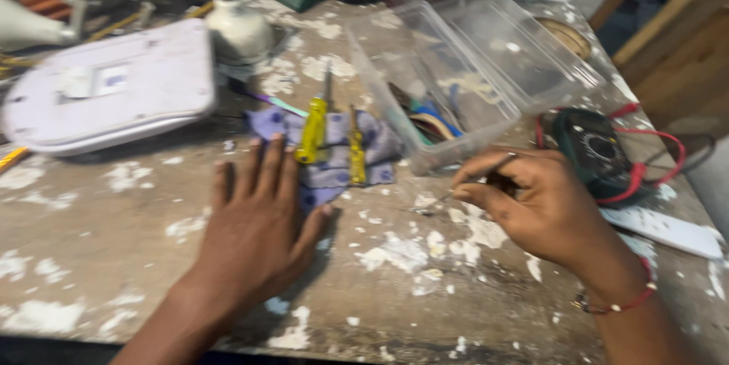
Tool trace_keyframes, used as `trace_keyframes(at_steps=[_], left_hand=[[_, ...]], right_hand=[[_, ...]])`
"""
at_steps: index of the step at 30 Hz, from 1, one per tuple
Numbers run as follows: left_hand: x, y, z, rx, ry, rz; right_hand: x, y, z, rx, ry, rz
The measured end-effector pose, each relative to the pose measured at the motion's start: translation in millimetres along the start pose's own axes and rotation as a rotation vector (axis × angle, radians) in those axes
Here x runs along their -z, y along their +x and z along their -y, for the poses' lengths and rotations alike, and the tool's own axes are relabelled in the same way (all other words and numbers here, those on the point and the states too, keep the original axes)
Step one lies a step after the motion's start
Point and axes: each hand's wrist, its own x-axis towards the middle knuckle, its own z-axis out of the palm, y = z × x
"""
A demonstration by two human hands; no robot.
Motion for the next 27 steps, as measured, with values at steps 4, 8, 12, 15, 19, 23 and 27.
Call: trace_keyframes(at_steps=[4, 8, 12, 15, 19, 23, 27], left_hand=[[-6.8, -3.4, 2.0, 0.014, 0.026, 0.039], [-14.2, -2.9, 6.8, -0.020, 0.063, 0.072], [-20.9, -5.8, 6.9, 0.016, 0.129, 0.094], [-27.2, -5.4, 7.8, 0.001, 0.275, 0.079], [-30.6, -4.9, 6.0, 0.020, 0.239, 0.079], [-25.9, -1.3, 0.7, 0.024, 0.188, 0.089], [-22.9, 8.7, -3.2, 0.014, 0.098, 0.122]], right_hand=[[2.2, -3.1, -2.1, -0.032, -0.033, 0.003], [1.1, -8.1, -5.8, 0.015, 0.031, 0.023], [3.7, -9.4, -7.2, 0.151, 0.044, 0.018], [5.3, -9.0, -6.9, 0.181, -0.006, 0.011], [5.1, -9.7, -7.9, 0.176, -0.024, 0.017], [4.7, -11.0, -9.6, 0.161, -0.030, 0.028], [2.7, -9.6, -8.1, 0.223, -0.077, 0.016]])
